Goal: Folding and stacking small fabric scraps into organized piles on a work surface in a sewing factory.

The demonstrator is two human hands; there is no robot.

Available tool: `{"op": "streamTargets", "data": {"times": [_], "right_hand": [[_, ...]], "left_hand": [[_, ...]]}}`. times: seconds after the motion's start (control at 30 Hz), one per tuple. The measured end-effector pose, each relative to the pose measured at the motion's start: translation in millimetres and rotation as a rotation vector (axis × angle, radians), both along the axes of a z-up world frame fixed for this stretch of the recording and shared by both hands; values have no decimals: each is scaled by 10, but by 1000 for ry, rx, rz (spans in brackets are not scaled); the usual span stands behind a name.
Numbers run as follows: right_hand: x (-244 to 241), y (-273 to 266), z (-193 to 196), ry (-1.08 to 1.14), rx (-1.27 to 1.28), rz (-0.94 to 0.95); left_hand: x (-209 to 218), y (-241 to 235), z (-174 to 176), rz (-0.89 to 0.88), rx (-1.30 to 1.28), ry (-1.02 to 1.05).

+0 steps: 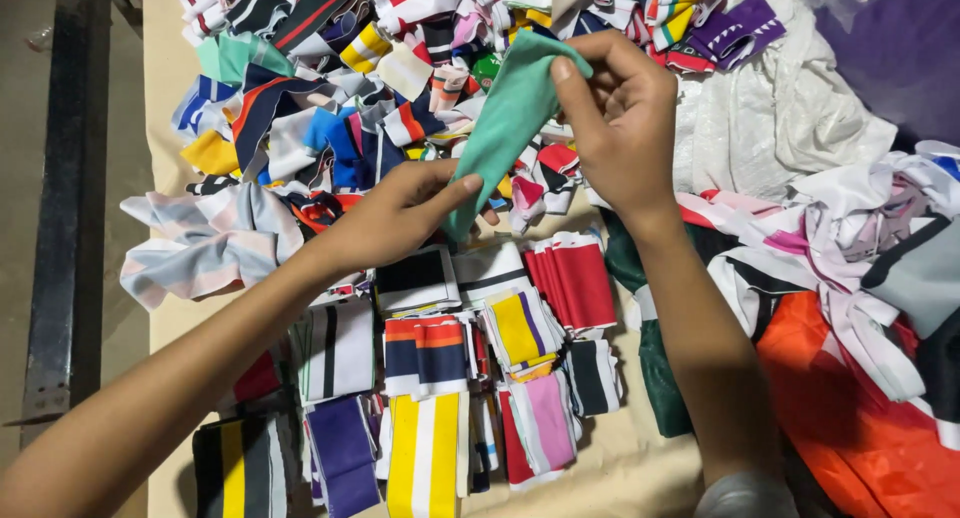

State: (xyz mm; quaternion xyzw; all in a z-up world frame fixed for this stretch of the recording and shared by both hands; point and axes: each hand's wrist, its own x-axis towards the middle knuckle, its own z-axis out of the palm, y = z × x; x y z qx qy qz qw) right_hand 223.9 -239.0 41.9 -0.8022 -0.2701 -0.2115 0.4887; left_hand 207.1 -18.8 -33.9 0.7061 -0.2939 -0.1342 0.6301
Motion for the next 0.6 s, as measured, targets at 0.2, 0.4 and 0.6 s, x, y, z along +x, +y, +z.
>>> {"op": "streamTargets", "data": {"times": [0.2, 0.4, 0.6], "right_hand": [[-453, -24, -65, 164, 3, 151], [-1039, -70, -102, 231, 187, 131], [-1509, -94, -119, 372, 183, 125]], "left_hand": [[-303, -176, 265, 260, -403, 476], [-797, -82, 635, 273, -153, 128], [-1592, 14, 643, 205, 347, -228]]}}
